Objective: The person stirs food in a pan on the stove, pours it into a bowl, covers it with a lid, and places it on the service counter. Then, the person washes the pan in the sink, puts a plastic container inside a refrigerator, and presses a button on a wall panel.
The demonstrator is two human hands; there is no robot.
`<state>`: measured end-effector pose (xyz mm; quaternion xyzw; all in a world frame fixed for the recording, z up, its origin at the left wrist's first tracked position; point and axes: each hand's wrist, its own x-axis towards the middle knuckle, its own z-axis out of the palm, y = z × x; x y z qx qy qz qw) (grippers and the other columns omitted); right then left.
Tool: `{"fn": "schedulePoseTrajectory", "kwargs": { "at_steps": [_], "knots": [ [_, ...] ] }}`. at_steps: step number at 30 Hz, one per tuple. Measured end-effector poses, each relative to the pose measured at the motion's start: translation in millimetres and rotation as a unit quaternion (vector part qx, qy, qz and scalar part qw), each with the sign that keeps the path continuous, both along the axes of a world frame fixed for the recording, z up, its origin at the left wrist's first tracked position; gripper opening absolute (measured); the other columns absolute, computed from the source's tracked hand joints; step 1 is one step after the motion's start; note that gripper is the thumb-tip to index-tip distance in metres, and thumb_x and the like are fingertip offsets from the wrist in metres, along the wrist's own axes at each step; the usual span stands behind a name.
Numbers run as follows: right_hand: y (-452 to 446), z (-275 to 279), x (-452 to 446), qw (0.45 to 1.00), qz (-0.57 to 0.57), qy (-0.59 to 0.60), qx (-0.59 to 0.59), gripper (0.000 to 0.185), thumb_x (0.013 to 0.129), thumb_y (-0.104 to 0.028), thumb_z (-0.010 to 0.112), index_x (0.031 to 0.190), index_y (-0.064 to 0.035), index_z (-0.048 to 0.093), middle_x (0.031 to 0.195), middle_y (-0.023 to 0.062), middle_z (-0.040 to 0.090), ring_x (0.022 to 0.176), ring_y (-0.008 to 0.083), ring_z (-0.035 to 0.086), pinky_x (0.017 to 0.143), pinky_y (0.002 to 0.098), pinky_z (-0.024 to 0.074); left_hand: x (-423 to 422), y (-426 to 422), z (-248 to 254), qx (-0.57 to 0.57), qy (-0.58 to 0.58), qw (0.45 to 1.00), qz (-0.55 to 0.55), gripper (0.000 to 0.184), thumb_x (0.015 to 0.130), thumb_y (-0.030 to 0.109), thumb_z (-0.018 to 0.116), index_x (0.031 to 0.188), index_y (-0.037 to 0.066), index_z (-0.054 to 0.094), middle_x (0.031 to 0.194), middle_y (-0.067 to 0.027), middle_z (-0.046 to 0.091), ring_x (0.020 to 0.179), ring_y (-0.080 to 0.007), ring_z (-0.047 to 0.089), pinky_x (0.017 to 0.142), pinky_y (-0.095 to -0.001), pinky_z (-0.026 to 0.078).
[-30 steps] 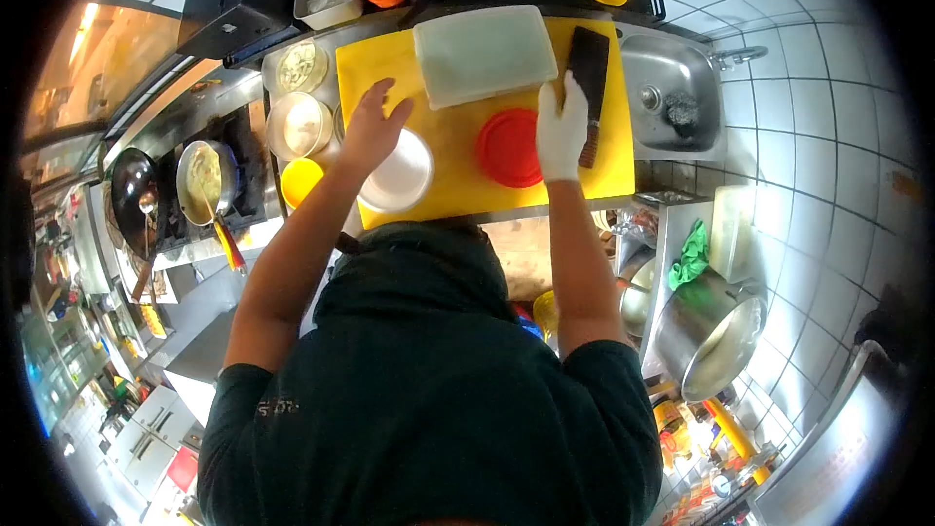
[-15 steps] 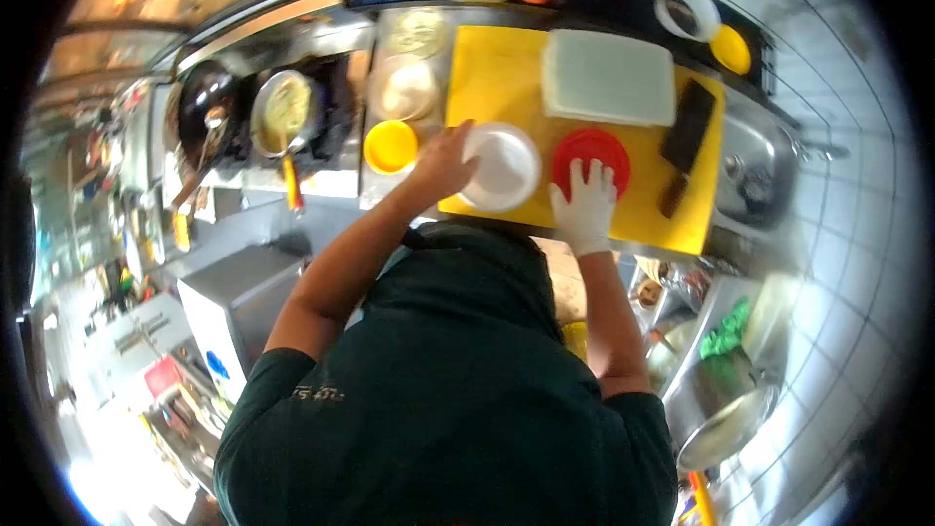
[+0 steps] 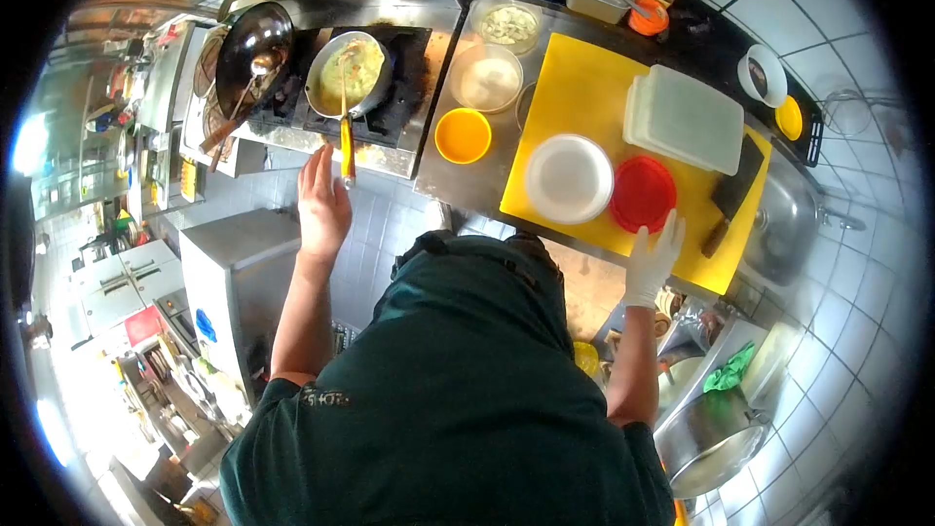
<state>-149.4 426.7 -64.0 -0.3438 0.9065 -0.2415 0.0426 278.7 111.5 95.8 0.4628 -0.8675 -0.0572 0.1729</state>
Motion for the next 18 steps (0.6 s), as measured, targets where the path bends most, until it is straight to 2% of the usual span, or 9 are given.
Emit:
{"fn": "schedulePoseTrajectory", "kwargs": {
  "at_steps": [2, 5, 7, 9, 12, 15, 16, 18],
  "knots": [
    [7, 7, 13, 0.999, -0.030, 0.014, 0.008, 0.067, 0.098, -0.022, 0.063, 0.157, -0.0017, 0.037, 0.160, 0.0308, 0.035, 0.149, 0.0442, 0.035, 0.123, 0.0498, 0.0281, 30, -15, -12, -0.037, -0.052, 0.998, -0.018, 0.068, 0.078, -0.012, 0.056, 0.145, -0.003, 0.050, 0.142, -0.0257, 0.053, 0.132, -0.0437, 0.050, 0.112, -0.0511, 0.042],
    [28, -15, 32, 0.997, -0.067, 0.043, 0.011, 0.066, 0.099, -0.022, 0.061, 0.157, 0.0012, 0.037, 0.161, 0.0306, 0.034, 0.149, 0.0441, 0.034, 0.123, 0.0488, 0.0278, 63, -50, -33, -0.048, -0.108, 0.989, -0.087, 0.070, 0.078, -0.010, 0.058, 0.147, 0.000, 0.050, 0.148, -0.0250, 0.049, 0.136, -0.0446, 0.047, 0.115, -0.0524, 0.039],
    [33, -18, 61, 0.991, -0.129, -0.013, 0.017, 0.065, 0.100, -0.023, 0.059, 0.156, 0.0039, 0.036, 0.160, 0.0312, 0.034, 0.149, 0.0447, 0.034, 0.123, 0.0484, 0.0281, 81, -74, -51, -0.028, -0.193, 0.968, -0.157, 0.065, 0.083, 0.000, 0.059, 0.148, 0.006, 0.053, 0.155, -0.0237, 0.043, 0.144, -0.0437, 0.041, 0.119, -0.0518, 0.035],
    [36, -17, 99, 0.984, -0.168, -0.060, 0.014, 0.065, 0.101, -0.025, 0.059, 0.155, 0.0045, 0.037, 0.160, 0.0318, 0.034, 0.148, 0.0450, 0.034, 0.123, 0.0481, 0.0286, 91, -97, -68, -0.061, -0.195, 0.945, -0.254, 0.053, 0.087, 0.007, 0.060, 0.139, 0.002, 0.057, 0.148, -0.0251, 0.048, 0.137, -0.0413, 0.049, 0.114, -0.0491, 0.042],
    [56, -49, 171, 0.983, -0.172, -0.032, 0.053, 0.066, 0.101, -0.028, 0.060, 0.154, 0.0041, 0.039, 0.159, 0.0325, 0.036, 0.148, 0.0450, 0.035, 0.123, 0.0476, 0.0295, 103, -120, -89, -0.068, -0.178, 0.942, -0.275, 0.032, 0.088, 0.011, 0.060, 0.118, 0.000, 0.062, 0.127, -0.0223, 0.059, 0.118, -0.0369, 0.061, 0.101, -0.0451, 0.052],
    [72, -61, 246, 0.982, -0.184, -0.035, 0.037, 0.066, 0.100, -0.029, 0.061, 0.153, 0.0032, 0.041, 0.157, 0.0326, 0.038, 0.147, 0.0451, 0.036, 0.122, 0.0476, 0.0302, 132, -131, -91, -0.037, -0.193, 0.935, -0.295, 0.016, 0.087, 0.009, 0.060, 0.101, 0.002, 0.059, 0.105, -0.0161, 0.060, 0.099, -0.0324, 0.066, 0.087, -0.0428, 0.057],
    [78, -61, 271, 0.980, -0.193, -0.045, 0.019, 0.065, 0.099, -0.029, 0.062, 0.153, 0.0029, 0.042, 0.157, 0.0326, 0.039, 0.147, 0.0452, 0.037, 0.122, 0.0477, 0.0304, 141, -132, -89, -0.065, -0.156, 0.936, -0.307, 0.011, 0.086, 0.008, 0.061, 0.096, 0.004, 0.057, 0.098, -0.0140, 0.059, 0.090, -0.0312, 0.068, 0.079, -0.0422, 0.059],
    [98, -67, 311, 0.967, -0.234, -0.057, 0.080, 0.065, 0.098, -0.030, 0.063, 0.152, 0.0028, 0.044, 0.156, 0.0324, 0.040, 0.145, 0.0452, 0.039, 0.122, 0.0478, 0.0310, 160, -130, -76, -0.039, -0.145, 0.942, -0.299, 0.011, 0.086, 0.007, 0.061, 0.096, 0.004, 0.057, 0.097, -0.0145, 0.060, 0.087, -0.0312, 0.069, 0.076, -0.0415, 0.059]
  ]
}}
